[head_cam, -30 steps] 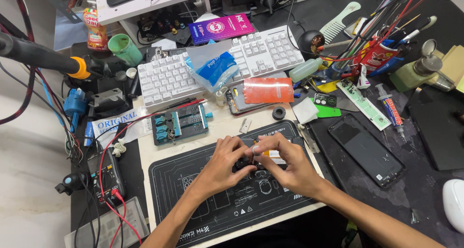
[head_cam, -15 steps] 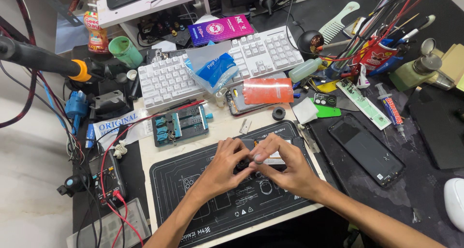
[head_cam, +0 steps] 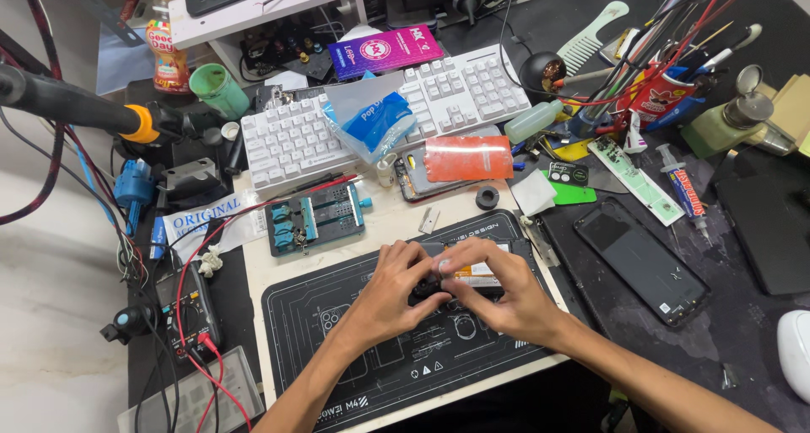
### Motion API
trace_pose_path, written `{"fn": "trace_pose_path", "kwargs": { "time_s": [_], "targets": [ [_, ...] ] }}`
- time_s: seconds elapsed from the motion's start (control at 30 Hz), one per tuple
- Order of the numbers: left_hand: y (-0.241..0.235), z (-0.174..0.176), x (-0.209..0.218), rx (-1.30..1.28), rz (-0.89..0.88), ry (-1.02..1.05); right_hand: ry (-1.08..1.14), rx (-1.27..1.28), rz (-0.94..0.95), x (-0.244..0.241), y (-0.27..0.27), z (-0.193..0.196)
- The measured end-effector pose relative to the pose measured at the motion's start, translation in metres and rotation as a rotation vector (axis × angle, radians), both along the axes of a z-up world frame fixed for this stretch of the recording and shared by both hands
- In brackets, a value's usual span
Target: The person works on a disassembled smartphone placed on a black anti-static mat. They use a small screwdriver to remove and reinsert screws into the phone's internal frame while handling the device with both hands.
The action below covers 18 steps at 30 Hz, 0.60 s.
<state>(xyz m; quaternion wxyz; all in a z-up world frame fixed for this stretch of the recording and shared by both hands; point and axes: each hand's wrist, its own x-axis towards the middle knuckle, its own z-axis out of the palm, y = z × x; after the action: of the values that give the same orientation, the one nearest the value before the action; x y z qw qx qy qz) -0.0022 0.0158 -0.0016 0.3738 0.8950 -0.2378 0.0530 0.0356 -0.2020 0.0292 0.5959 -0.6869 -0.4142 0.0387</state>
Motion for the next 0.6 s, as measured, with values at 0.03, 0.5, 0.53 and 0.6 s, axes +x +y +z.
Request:
{"fn": "trace_pose_path", "kwargs": {
  "time_s": [0.03, 0.5, 0.53, 0.6],
  "targets": [
    [0.0002, 0.0004, -0.0005, 0.008, 0.002, 0.006, 0.018, -0.009, -0.009, 0.0, 0.0001, -0.0017],
    [-0.0016, 0.0018, -0.001, -0.014, 0.0, -0.043, 0.133, 0.052, -0.055, -0.0021, -0.0054, -0.0091],
    [-0.0018, 0.0016, -0.001, -0.005, 0.003, -0.033, 0.11, 0.047, -0.065, -0.0025, -0.005, -0.0082],
    [-0.0019, 0.0015, -0.0016, -0.031, -0.001, -0.049, 0.063, 0.038, -0.087, -0.0025, -0.0045, -0.0073]
  ]
}}
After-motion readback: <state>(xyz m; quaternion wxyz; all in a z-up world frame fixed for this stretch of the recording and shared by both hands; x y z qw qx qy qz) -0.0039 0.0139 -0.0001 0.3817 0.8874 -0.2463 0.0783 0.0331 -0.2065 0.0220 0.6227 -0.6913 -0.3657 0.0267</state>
